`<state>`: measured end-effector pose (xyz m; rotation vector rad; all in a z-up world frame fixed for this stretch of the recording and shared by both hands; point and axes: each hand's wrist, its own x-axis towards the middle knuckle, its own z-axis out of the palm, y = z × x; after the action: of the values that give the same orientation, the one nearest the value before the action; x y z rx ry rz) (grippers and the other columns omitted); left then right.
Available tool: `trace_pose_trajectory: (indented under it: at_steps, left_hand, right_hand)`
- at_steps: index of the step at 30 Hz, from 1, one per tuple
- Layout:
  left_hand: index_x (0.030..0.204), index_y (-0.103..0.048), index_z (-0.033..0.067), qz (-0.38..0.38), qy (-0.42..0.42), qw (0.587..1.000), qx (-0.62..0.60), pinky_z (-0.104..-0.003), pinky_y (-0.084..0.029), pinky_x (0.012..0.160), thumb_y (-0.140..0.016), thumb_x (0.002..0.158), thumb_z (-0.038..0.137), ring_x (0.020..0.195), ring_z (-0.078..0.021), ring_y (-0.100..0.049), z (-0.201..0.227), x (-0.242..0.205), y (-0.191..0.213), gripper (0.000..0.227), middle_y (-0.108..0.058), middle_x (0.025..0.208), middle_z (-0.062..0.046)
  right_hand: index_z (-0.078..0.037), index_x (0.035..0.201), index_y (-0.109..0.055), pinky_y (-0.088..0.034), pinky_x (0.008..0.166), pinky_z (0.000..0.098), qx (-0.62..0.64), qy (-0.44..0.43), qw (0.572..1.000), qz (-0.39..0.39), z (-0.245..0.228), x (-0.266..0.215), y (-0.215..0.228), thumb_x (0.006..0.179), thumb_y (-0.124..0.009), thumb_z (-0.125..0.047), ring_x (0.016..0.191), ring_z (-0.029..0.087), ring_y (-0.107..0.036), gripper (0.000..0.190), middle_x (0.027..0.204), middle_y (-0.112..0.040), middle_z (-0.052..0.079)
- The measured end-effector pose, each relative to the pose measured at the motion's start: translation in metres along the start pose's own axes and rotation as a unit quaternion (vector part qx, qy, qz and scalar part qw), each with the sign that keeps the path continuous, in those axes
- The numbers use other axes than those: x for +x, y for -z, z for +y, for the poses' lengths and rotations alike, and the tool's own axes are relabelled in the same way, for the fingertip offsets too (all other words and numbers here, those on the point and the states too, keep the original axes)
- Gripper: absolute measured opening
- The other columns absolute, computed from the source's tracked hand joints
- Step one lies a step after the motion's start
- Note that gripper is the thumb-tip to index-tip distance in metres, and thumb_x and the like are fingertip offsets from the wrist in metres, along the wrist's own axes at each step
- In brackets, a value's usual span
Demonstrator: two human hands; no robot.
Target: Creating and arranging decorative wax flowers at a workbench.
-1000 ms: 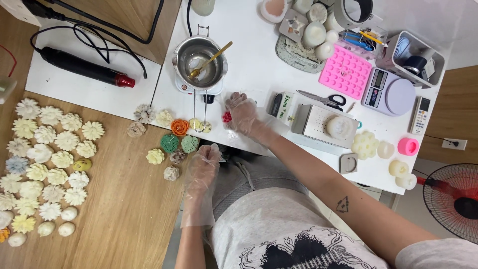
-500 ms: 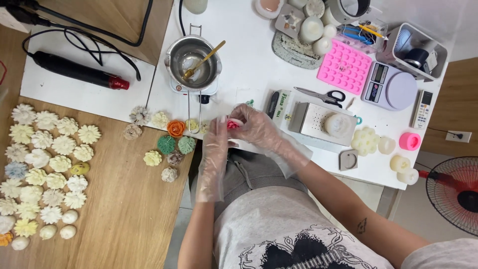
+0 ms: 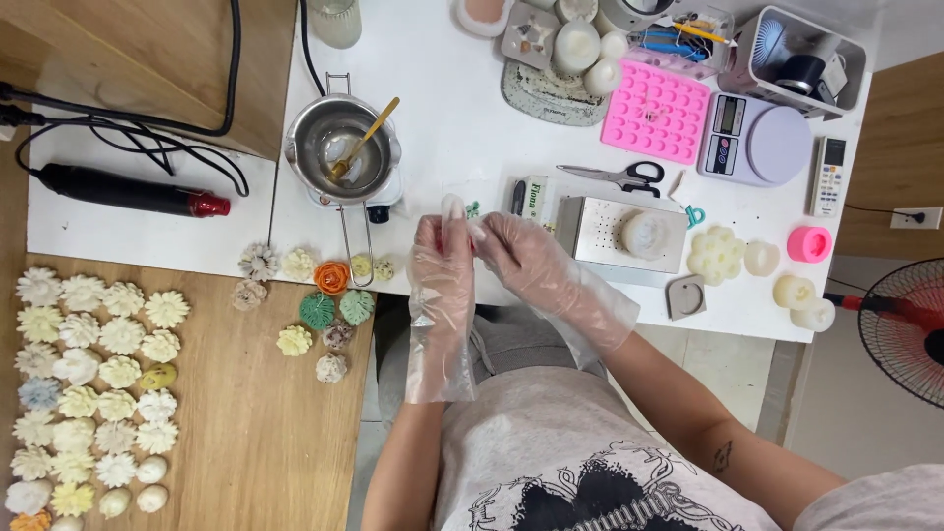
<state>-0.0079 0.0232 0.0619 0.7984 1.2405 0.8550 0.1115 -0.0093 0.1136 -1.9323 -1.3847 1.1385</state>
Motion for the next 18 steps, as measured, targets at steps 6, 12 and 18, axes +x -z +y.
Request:
trace_pose_trajectory:
  at_steps: [6, 12, 18]
  left_hand:
    - [0.083, -0.059, 0.0046, -0.016, 0.006, 0.998, -0.056, -0.026, -0.044, 0.054, -0.064, 0.101, 0.022, 0.064, -0.0056, -0.049, -0.015, 0.011, -0.001, 0.026, -0.055, 0.071, 0.003]
    - [0.084, -0.059, 0.0047, -0.017, 0.006, 0.995, -0.103, -0.025, -0.044, 0.054, -0.065, 0.099, 0.017, 0.063, -0.0066, -0.051, -0.032, 0.018, -0.002, 0.02, -0.058, 0.072, 0.002]
    - [0.09, -0.064, 0.0081, -0.061, 0.051, 0.985, -0.15, -0.023, -0.042, 0.053, -0.066, 0.098, 0.028, 0.062, -0.0054, -0.051, -0.002, 0.01, 0.001, 0.022, -0.059, 0.073, 0.004]
  right_hand:
    - [0.0, 0.107, -0.064, -0.051, 0.064, 0.0374, -0.005, 0.107, 0.994, 0.012, 0.009, 0.001, -0.004, 0.106, -0.049, -0.019, 0.067, 0.028, -0.064, 0.024, 0.077, -0.064, 0.015]
    - [-0.003, 0.102, -0.066, -0.051, 0.06, 0.0308, 0.078, -0.016, 0.997, -0.004, 0.008, 0.004, -0.011, 0.108, -0.048, -0.03, 0.062, 0.014, -0.056, 0.033, 0.068, -0.06, 0.005]
    - [-0.003, 0.095, -0.066, -0.047, 0.059, 0.0275, 0.09, -0.034, 0.995, -0.016, -0.008, -0.002, -0.003, 0.109, -0.046, -0.035, 0.063, 0.01, -0.05, 0.04, 0.069, -0.055, 0.0]
